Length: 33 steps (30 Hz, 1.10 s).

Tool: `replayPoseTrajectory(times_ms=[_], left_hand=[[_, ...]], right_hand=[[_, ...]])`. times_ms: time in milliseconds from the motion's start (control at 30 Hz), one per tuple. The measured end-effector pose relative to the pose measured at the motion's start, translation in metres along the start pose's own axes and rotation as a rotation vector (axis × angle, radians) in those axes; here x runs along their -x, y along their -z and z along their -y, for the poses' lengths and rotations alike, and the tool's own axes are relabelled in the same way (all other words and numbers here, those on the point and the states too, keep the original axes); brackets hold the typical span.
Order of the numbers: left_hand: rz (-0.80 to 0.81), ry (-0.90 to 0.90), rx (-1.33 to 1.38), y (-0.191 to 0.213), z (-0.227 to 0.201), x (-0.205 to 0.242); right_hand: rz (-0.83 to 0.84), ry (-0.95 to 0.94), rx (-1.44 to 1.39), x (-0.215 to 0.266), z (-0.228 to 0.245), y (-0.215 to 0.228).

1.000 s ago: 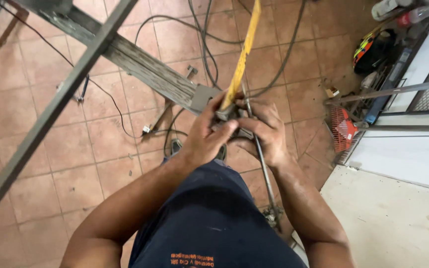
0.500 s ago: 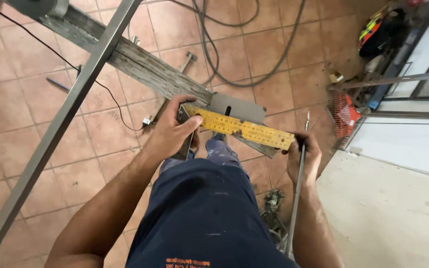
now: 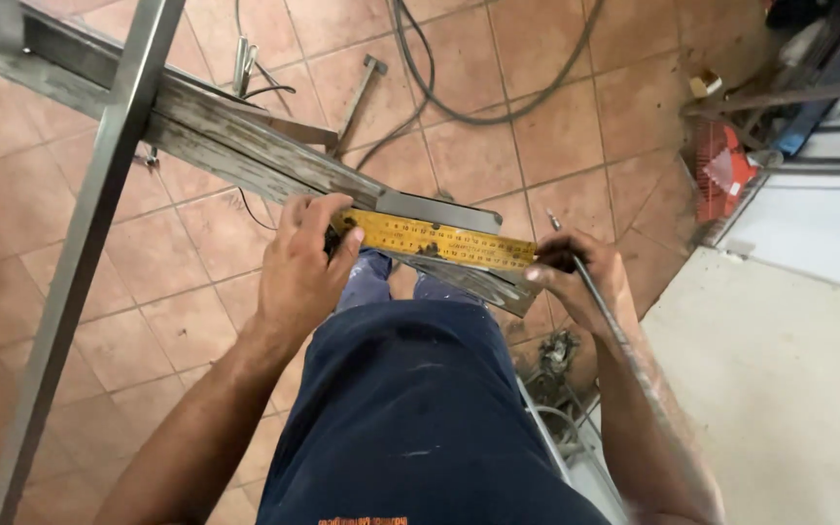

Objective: Measuring and marking metal beams and brackets using a tape measure and a square for fabrication

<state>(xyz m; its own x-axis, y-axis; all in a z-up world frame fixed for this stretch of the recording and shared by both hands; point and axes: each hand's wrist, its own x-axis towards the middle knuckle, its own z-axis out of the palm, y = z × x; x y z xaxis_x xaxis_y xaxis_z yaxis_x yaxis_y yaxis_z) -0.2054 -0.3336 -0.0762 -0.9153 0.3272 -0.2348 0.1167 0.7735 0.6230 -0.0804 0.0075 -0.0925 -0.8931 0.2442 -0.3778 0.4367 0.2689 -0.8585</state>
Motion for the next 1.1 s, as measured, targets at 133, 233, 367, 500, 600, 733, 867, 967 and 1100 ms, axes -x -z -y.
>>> replayPoseTrajectory(times_ms=[133,233,367,500,600,733,867,967,1100], left_hand=[[-0.113,-0.149,-0.133,0.005,-0.018,0.001],[-0.217,-0.26,-0.188,0.005,-0.02,0.0],[-0.232,-0.38,-0.167,0.001,-0.01,-0.006],[-0.288,-0.452,-0.167,-0.001,-0.008,-0.013],[-0.309,-0.504,-0.144,-0.007,-0.003,-0.015],[-0.294,-0.547,-0.11,-0.009,-0.001,-0.017],[-0.313,-0.547,-0.061,-0.009,-0.003,-0.02],[-0.329,-0.534,-0.081,-0.003,-0.013,-0.017],[-0.452,-0.56,-0.245,-0.002,-0.023,-0.008]], right_hand=[[-0.059,-0.08,0.1,0.003,0.008,-0.011],[-0.086,-0.123,0.086,0.003,0.015,-0.018],[-0.157,-0.162,-0.008,-0.003,0.002,-0.017],[-0.207,-0.084,-0.118,-0.008,0.001,-0.017],[-0.259,-0.053,-0.137,-0.005,-0.005,-0.022],[-0.299,-0.029,-0.166,-0.007,-0.015,-0.027],[-0.329,0.0,-0.169,-0.004,-0.008,-0.033],[-0.269,0.025,-0.146,-0.002,-0.009,-0.032],[-0.216,0.022,-0.177,-0.004,-0.024,-0.037]])
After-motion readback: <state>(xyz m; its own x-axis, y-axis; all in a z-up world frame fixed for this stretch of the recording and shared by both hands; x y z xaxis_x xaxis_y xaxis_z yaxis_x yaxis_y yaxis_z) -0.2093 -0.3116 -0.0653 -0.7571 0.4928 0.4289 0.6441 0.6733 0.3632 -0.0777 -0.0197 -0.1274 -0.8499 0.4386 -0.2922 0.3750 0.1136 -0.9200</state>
